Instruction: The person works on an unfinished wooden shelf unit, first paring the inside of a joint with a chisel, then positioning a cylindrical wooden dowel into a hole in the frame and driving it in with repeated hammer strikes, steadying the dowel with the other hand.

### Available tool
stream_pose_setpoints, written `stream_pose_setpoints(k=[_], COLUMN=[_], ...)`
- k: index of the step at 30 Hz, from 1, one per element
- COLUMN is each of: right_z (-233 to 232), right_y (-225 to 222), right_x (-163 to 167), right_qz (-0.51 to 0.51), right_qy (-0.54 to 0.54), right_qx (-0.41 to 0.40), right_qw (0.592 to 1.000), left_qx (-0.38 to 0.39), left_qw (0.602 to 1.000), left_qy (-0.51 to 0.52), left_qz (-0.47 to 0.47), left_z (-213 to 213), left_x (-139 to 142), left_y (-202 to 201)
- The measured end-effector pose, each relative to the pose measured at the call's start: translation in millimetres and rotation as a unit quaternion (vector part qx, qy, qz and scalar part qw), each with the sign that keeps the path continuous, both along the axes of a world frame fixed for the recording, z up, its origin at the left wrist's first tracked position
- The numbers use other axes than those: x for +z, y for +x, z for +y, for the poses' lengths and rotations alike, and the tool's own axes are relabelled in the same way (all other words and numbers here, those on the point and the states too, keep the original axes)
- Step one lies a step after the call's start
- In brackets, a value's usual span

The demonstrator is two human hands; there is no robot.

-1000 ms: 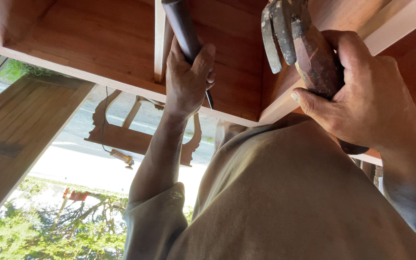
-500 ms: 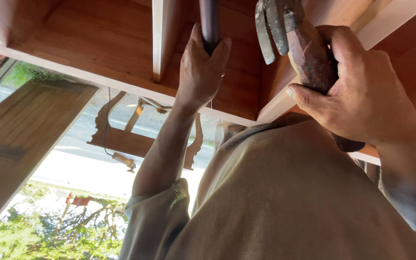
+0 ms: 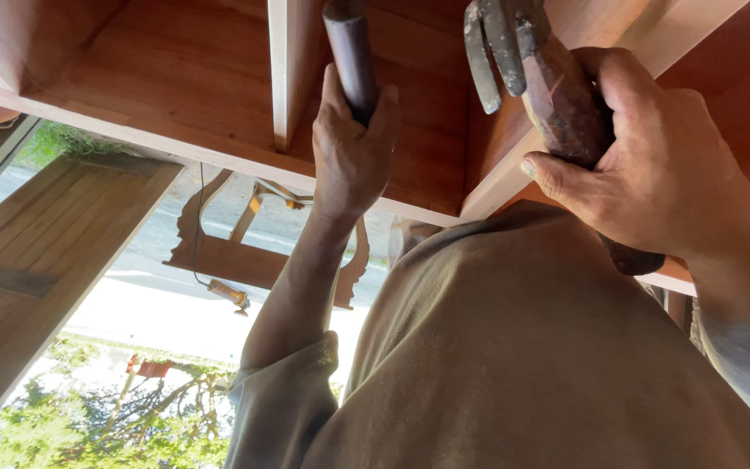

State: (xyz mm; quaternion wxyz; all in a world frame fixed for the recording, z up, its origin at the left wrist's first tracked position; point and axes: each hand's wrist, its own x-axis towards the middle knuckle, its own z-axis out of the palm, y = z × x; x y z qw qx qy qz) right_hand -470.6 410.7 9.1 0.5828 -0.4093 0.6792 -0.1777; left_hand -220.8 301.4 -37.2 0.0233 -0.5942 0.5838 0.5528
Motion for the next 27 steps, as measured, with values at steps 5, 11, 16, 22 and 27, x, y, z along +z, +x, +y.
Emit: stream_pose_setpoints(k=[5, 11, 16, 22, 27], right_z=[14, 73, 118, 106, 101], right_y=[4, 6, -13, -11, -9], right_x=[-5, -32, -42, -32, -31], right_qz=[0.049, -0.128, -0.098, -0.059, -0.048], right_qy=[-0.046, 0.08, 0.176, 0.174, 0.212], right_qx=[0.003, -0.127, -0.069, -0.024, -0.005], right_qw=[0.998, 0.98, 0.977, 0.983, 0.976], left_qx=[-0.095, -0.329, -0.249, -0.196, -0.219], left_qw=[0.995, 0.914, 0.958, 0.976, 0.969], left_qy=[0.014, -0.229, -0.089, 0.045, -0.06], left_qz=[-0.004, 0.053, 0.109, 0.084, 0.094], left_z=[6, 20, 25, 21, 18], left_x=[-25, -53, -55, -42, -47], left_y=[1, 10, 7, 1, 1])
